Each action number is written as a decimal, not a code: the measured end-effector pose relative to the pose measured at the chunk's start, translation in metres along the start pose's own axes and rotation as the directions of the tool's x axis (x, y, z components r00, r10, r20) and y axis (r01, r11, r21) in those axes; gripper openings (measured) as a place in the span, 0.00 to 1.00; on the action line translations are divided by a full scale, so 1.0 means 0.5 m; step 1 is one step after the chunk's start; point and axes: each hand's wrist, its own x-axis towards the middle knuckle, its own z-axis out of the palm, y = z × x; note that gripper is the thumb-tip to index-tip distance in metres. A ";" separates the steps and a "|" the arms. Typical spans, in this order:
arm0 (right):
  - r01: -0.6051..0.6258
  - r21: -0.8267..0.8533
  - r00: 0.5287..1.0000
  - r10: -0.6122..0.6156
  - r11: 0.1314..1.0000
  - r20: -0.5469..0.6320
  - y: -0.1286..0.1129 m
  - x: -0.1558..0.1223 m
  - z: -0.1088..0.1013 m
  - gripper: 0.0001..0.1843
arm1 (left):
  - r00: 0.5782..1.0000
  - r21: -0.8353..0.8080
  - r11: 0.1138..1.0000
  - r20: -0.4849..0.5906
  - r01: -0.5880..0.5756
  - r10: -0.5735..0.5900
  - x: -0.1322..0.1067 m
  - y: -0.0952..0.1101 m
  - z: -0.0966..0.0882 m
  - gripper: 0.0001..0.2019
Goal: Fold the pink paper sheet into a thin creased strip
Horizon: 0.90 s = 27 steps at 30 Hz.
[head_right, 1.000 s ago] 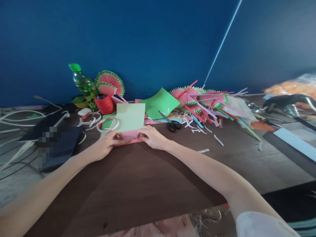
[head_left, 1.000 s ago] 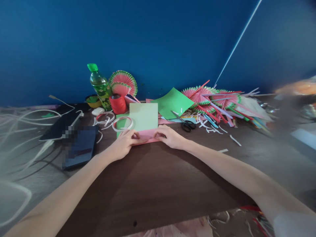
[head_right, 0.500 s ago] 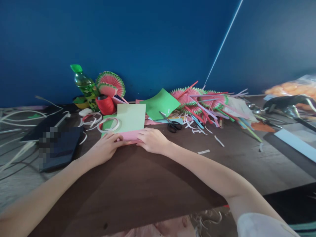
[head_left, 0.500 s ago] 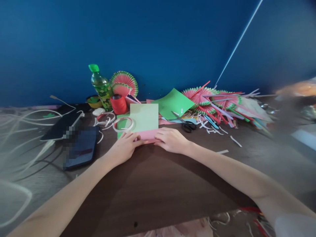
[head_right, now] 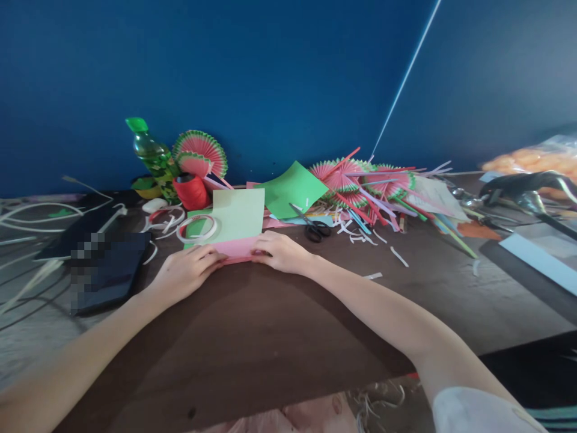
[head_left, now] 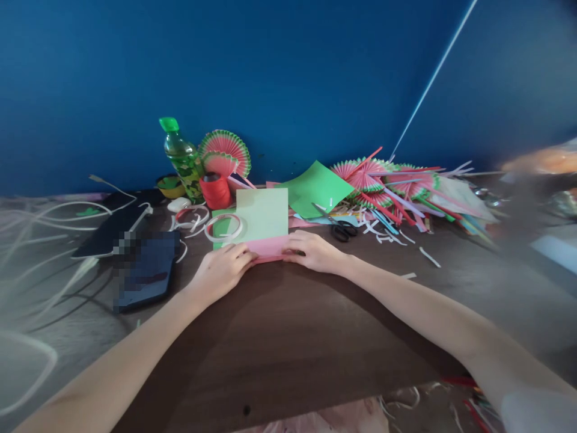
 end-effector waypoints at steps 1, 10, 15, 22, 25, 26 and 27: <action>0.024 -0.021 1.000 -0.024 1.000 -0.009 0.001 -0.001 0.002 0.08 | 1.000 0.019 1.000 -0.014 -0.011 0.011 -0.001 0.000 0.002 0.16; -0.044 -0.018 0.982 0.040 0.999 -0.185 -0.022 -0.002 -0.006 0.13 | 0.979 -0.238 0.967 -0.157 0.088 -0.128 0.000 -0.003 -0.004 0.15; -0.237 0.404 0.938 0.317 0.884 -0.142 -0.028 0.009 -0.014 0.09 | 0.926 -0.527 0.825 -0.166 0.207 -0.338 0.005 0.000 -0.023 0.13; -0.363 0.588 0.903 0.428 0.723 0.032 -0.018 0.016 -0.013 0.07 | 0.890 -0.678 0.622 0.107 0.392 -0.444 0.011 -0.009 -0.029 0.15; -0.342 0.440 0.926 0.377 0.830 0.010 -0.015 0.012 -0.013 0.06 | 0.935 -0.581 0.740 0.121 0.338 -0.332 0.011 -0.014 -0.025 0.13; -0.319 0.379 0.938 0.347 0.869 -0.006 -0.014 0.011 -0.013 0.05 | 0.951 -0.542 0.785 0.106 0.300 -0.291 0.011 -0.016 -0.024 0.13; -0.292 0.327 0.949 0.315 0.899 -0.019 -0.014 0.011 -0.014 0.05 | 0.964 -0.503 0.824 0.085 0.260 -0.252 0.010 -0.018 -0.022 0.13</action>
